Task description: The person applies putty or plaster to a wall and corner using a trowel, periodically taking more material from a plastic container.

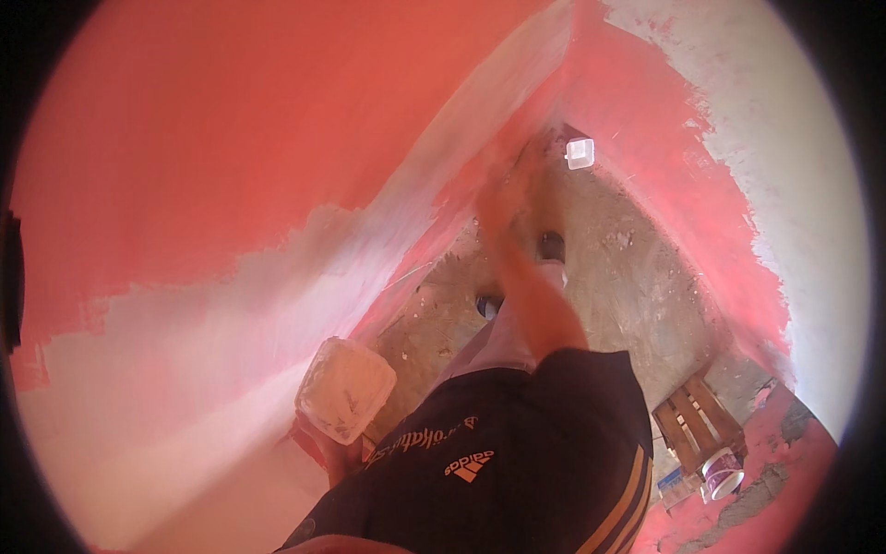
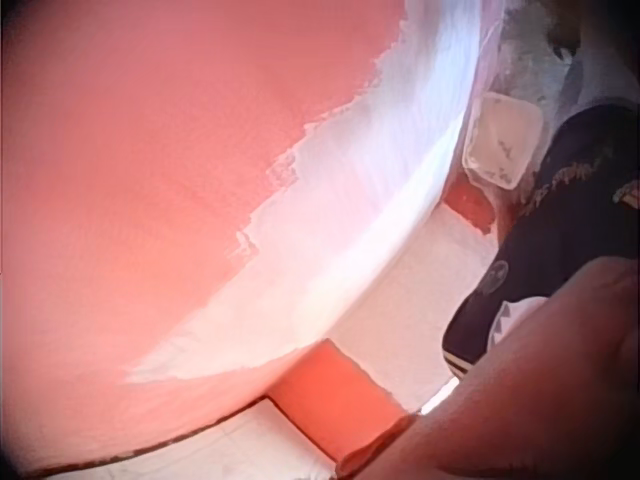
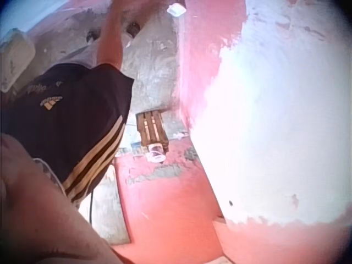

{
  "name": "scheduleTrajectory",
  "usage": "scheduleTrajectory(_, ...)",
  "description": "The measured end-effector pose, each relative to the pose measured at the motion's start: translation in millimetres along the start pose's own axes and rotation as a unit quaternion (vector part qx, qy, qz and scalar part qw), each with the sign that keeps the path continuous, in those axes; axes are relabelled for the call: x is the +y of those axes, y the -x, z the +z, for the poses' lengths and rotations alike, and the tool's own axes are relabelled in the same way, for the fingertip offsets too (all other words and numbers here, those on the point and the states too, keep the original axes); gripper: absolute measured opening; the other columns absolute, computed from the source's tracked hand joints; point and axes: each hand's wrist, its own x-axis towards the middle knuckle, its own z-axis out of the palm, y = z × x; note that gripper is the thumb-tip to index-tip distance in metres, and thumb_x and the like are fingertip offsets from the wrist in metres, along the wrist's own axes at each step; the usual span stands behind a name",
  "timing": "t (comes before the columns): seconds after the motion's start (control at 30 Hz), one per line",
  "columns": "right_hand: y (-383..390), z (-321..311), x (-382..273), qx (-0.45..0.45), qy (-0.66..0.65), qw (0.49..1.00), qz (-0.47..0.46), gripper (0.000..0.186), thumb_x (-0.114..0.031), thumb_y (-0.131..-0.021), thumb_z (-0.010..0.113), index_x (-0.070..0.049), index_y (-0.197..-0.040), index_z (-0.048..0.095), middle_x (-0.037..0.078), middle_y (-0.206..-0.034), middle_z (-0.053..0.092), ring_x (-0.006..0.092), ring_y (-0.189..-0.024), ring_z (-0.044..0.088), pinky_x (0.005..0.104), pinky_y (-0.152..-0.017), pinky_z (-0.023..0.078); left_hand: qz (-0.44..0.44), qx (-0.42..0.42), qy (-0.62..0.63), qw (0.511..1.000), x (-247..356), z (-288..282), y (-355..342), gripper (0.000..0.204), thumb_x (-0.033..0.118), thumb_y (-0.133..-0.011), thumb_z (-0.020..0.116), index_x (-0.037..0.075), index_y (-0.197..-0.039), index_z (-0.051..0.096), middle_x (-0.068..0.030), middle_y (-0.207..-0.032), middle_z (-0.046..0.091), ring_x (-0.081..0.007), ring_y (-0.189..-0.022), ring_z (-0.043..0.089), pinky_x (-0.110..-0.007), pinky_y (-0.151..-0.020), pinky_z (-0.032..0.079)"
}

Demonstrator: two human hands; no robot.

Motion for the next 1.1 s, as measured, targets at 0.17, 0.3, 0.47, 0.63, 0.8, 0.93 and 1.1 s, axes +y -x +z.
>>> scheduleTrajectory(0.17,-70,82,-81,0.015,0.277,0.956,0.093,0.033,-0.019,-0.103,0.048,0.0,-0.127,0.062,0.015,-0.108,0.068,0.0238,-0.093,0.064,0.0377,-0.082,0.049,0.012,0.084,-0.052,0.995,7,29,9,0.048,0.042,-0.105,0.043,0.007,-0.138,0.046,-0.0094,-0.132,0.054,-0.022,-0.116,0.058,-0.039,-0.092,0.055)
scheduleTrajectory(0.3,105,142,-113,-0.108,0.28,0.95,0.082,0.039,-0.026,-0.104,0.049,-0.011,-0.138,0.059,0.017,-0.124,0.067,0.0319,-0.105,0.069,0.0377,-0.089,0.053,-0.067,0.079,0.298,0.949,46,57,-2,0.052,0.015,-0.092,0.07,0.003,-0.136,0.045,-0.0113,-0.134,0.05,-0.0192,-0.117,0.055,-0.036,-0.093,0.054)
scheduleTrajectory(0.47,97,23,-72,-0.316,0.391,0.859,0.097,0.036,-0.023,-0.1,0.054,-0.009,-0.131,0.062,0.016,-0.12,0.069,0.0334,-0.101,0.069,0.0411,-0.09,0.053,-0.062,0.099,0.085,0.989,72,103,-14,0.054,0.049,-0.102,0.04,0.009,-0.138,0.046,-0.0077,-0.134,0.052,-0.0231,-0.12,0.054,-0.04,-0.098,0.051)
scheduleTrajectory(0.63,-207,-27,-84,0.051,0.258,0.961,0.084,0.023,-0.019,-0.1,0.053,-0.003,-0.112,0.066,0.011,-0.095,0.065,0.0232,-0.083,0.062,0.0368,-0.076,0.051,-0.105,0.021,0.035,0.994,89,168,-26,0.069,0.066,-0.101,0.027,0.014,-0.143,0.044,-0.0061,-0.138,0.051,-0.0272,-0.127,0.051,-0.045,-0.105,0.046)
scheduleTrajectory(0.8,-360,-41,-84,0.152,0.252,0.955,0.023,0.026,-0.023,-0.102,0.053,-0.002,-0.103,0.068,0.009,-0.086,0.063,0.018,-0.083,0.058,0.0322,-0.075,0.047,-0.121,0.004,0.251,0.961,94,216,-46,0.067,0.064,-0.102,0.028,0.014,-0.143,0.044,-0.0055,-0.138,0.051,-0.0263,-0.127,0.051,-0.044,-0.105,0.046)
scheduleTrajectory(0.93,-252,26,-102,0.062,0.541,0.838,-0.035,0.034,-0.027,-0.099,0.055,-0.005,-0.12,0.067,0.02,-0.1,0.067,0.0315,-0.099,0.063,0.0347,-0.094,0.046,-0.009,0.038,-0.055,0.998,97,245,-36,0.065,0.063,-0.102,0.029,0.015,-0.145,0.042,-0.0054,-0.14,0.05,-0.0263,-0.129,0.049,-0.044,-0.106,0.045)
scheduleTrajectory(1.1,-209,-28,-97,-0.054,0.382,0.922,-0.009,0.039,-0.015,-0.098,0.051,-0.004,-0.136,0.058,0.025,-0.133,0.058,0.0379,-0.128,0.049,0.046,-0.11,0.035,-0.087,0.014,0.163,0.983,126,276,-41,0.063,0.061,-0.102,0.032,0.017,-0.145,0.041,-0.0046,-0.141,0.049,-0.0257,-0.13,0.049,-0.044,-0.106,0.045)
